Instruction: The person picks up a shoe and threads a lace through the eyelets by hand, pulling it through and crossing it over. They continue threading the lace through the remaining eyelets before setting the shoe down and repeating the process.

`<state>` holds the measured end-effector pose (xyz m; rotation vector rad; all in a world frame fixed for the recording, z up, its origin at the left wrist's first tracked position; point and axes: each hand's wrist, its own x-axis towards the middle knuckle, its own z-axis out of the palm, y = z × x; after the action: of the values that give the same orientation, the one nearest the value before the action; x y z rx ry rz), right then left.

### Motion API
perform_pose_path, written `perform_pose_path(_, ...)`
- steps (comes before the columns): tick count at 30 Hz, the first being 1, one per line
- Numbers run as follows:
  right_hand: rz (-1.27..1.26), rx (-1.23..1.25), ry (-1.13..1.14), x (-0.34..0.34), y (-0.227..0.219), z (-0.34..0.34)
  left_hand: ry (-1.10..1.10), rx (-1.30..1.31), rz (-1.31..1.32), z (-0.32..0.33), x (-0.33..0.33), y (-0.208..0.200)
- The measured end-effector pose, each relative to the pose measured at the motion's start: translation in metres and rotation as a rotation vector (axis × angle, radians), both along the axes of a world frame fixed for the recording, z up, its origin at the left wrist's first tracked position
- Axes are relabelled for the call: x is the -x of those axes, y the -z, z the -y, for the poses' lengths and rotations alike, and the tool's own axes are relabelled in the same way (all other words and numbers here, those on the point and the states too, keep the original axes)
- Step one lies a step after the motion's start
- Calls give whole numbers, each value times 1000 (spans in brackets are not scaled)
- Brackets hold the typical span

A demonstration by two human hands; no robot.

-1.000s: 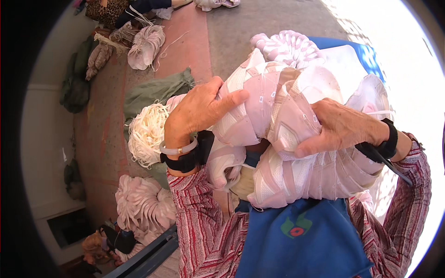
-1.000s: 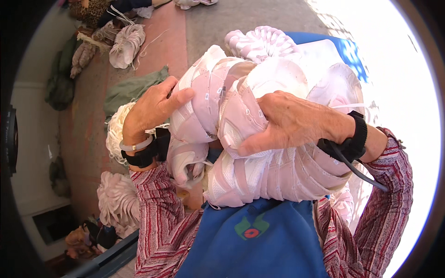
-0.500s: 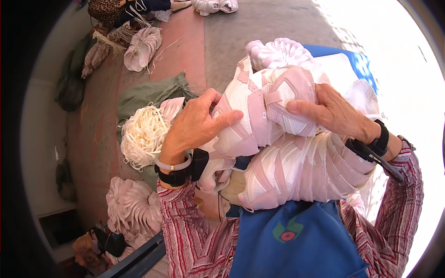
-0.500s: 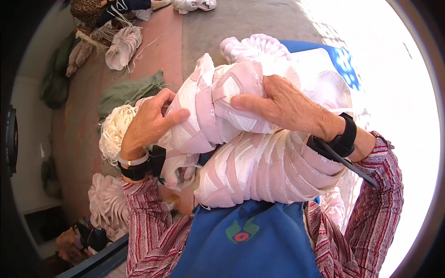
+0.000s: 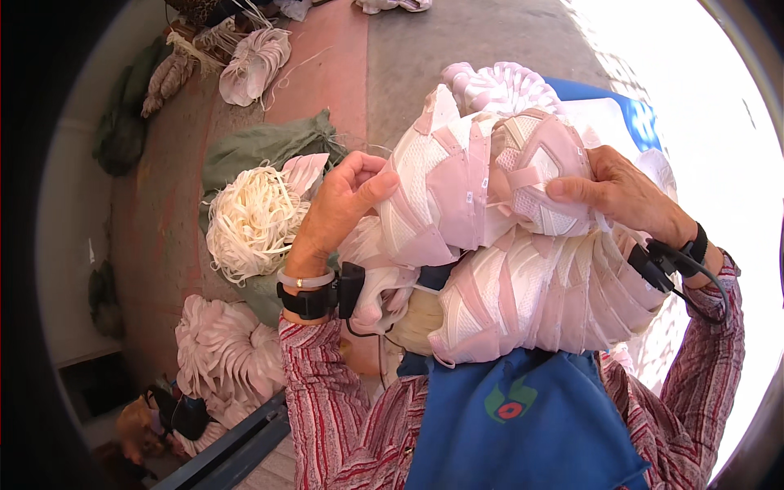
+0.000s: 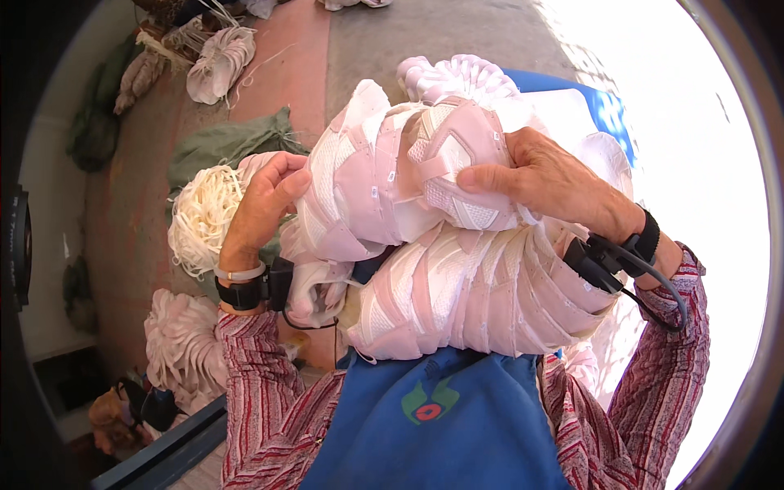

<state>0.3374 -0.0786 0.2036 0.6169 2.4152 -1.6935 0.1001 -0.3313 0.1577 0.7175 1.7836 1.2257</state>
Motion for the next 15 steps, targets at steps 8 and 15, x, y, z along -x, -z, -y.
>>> perform_pose_path(8,306,-251,-137,23,11,9,103,-227,-26,-15,-21,5)
perform_pose_path(15,-96,150,-99,28,12,30,152,-239,-109,-3,-21,7)
